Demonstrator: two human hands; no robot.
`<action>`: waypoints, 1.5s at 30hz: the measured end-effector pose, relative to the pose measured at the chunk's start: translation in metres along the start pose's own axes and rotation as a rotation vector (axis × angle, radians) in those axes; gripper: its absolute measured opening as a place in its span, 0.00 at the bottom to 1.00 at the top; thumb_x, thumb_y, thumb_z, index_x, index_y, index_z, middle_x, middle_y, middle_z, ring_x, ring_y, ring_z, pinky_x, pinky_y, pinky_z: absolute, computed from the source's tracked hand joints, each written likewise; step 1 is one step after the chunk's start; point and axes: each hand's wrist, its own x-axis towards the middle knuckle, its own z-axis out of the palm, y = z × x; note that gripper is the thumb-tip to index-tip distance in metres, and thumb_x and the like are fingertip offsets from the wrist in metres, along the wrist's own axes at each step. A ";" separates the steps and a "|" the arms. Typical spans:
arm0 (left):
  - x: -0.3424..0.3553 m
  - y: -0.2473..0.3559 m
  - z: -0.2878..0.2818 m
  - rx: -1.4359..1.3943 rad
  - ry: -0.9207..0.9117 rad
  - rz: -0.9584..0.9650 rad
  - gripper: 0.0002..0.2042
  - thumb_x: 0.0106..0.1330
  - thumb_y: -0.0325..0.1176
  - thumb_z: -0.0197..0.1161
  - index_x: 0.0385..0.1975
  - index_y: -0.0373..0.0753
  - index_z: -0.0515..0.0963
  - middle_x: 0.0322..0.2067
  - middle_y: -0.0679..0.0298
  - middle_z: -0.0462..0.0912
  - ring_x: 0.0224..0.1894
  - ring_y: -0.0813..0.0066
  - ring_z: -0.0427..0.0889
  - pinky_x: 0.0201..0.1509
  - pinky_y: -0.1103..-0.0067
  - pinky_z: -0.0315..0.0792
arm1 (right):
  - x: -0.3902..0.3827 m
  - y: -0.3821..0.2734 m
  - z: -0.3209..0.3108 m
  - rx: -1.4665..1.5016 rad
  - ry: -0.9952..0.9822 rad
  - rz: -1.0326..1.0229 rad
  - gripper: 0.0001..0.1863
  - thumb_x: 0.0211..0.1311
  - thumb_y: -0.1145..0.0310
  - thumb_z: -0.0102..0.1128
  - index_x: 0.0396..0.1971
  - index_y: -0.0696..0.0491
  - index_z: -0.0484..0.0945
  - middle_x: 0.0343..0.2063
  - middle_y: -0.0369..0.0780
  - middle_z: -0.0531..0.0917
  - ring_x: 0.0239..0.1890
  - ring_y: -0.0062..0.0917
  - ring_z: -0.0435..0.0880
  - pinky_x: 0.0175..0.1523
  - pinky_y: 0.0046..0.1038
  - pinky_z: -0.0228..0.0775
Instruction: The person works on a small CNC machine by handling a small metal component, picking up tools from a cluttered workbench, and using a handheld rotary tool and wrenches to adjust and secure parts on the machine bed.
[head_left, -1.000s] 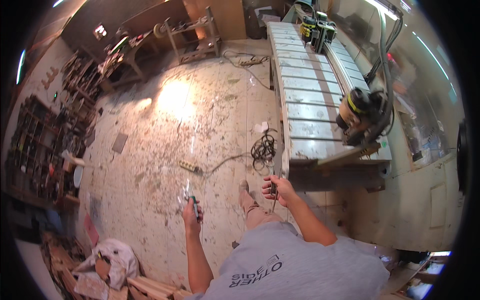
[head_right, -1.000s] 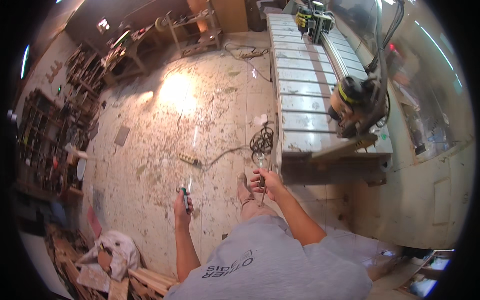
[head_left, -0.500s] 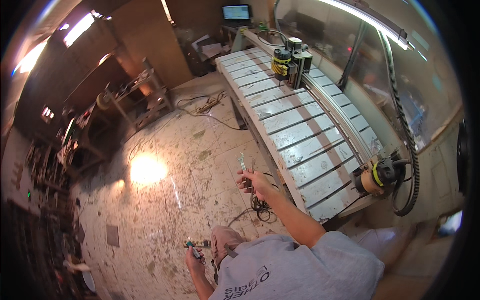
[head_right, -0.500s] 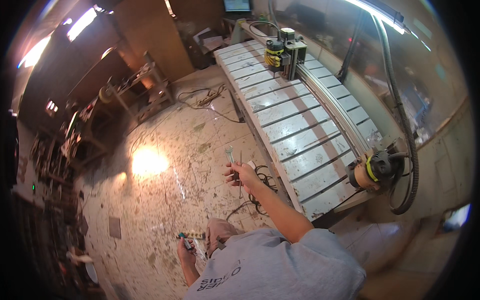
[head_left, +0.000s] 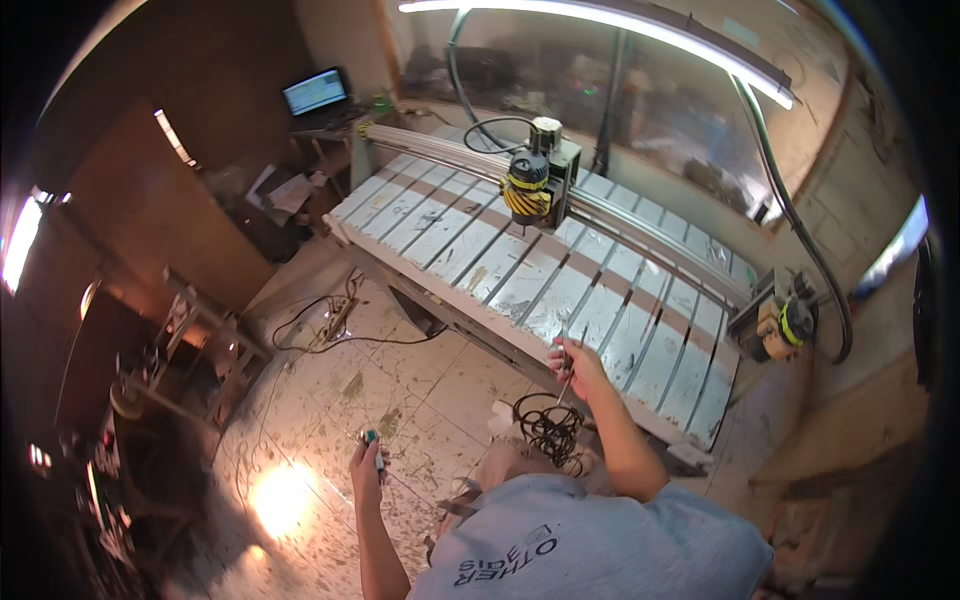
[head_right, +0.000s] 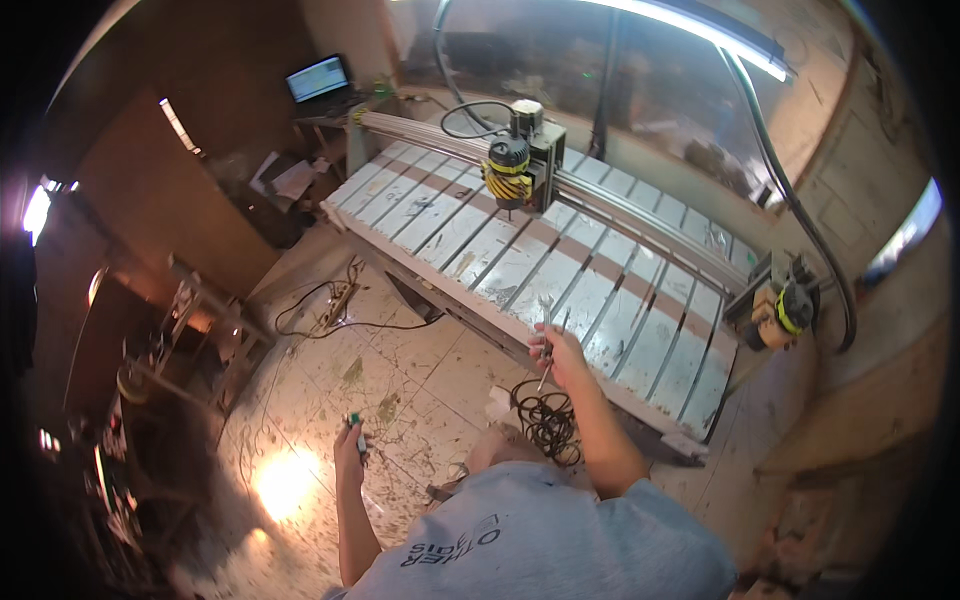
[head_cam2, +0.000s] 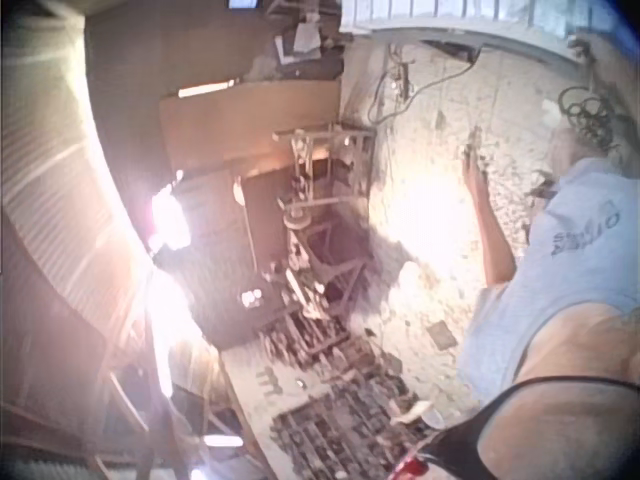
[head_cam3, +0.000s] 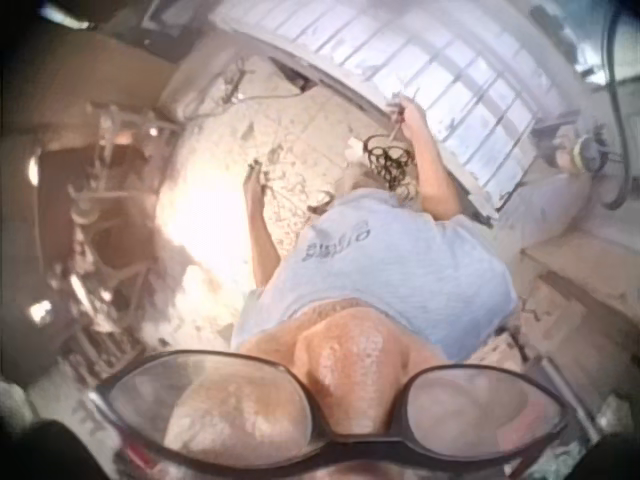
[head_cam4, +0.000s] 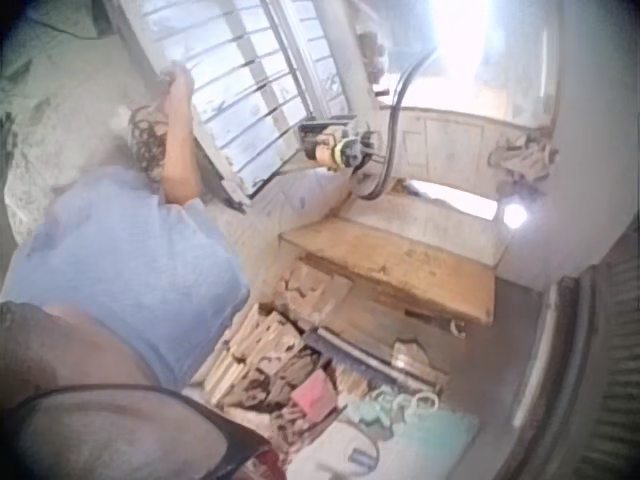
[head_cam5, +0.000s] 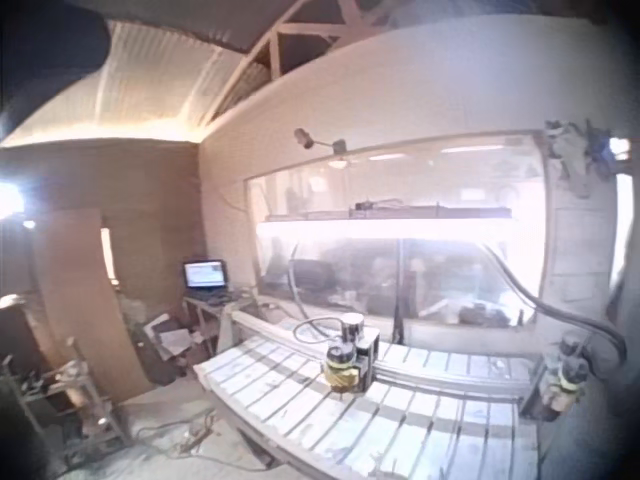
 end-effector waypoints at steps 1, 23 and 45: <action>0.024 0.022 0.006 0.067 -0.065 0.025 0.11 0.72 0.40 0.59 0.44 0.39 0.78 0.26 0.65 0.80 0.23 0.81 0.77 0.22 0.84 0.66 | 0.005 -0.001 0.008 -0.042 -0.017 -0.025 0.15 0.75 0.60 0.48 0.48 0.55 0.75 0.29 0.39 0.83 0.24 0.17 0.79 0.23 0.19 0.66; 0.294 0.135 0.348 0.917 -0.792 0.608 0.18 0.62 0.39 0.69 0.43 0.31 0.80 0.30 0.49 0.84 0.32 0.60 0.85 0.37 0.69 0.76 | 0.140 0.023 0.030 -1.022 0.750 -0.265 0.13 0.71 0.63 0.52 0.40 0.57 0.80 0.30 0.47 0.85 0.34 0.42 0.84 0.40 0.40 0.73; 0.352 0.127 0.406 0.850 -1.297 1.156 0.25 0.58 0.38 0.70 0.54 0.36 0.75 0.48 0.50 0.76 0.51 0.51 0.74 0.52 0.63 0.70 | 0.047 -0.082 0.190 -0.848 1.198 -0.334 0.22 0.75 0.57 0.49 0.34 0.62 0.82 0.21 0.40 0.79 0.24 0.26 0.79 0.34 0.30 0.72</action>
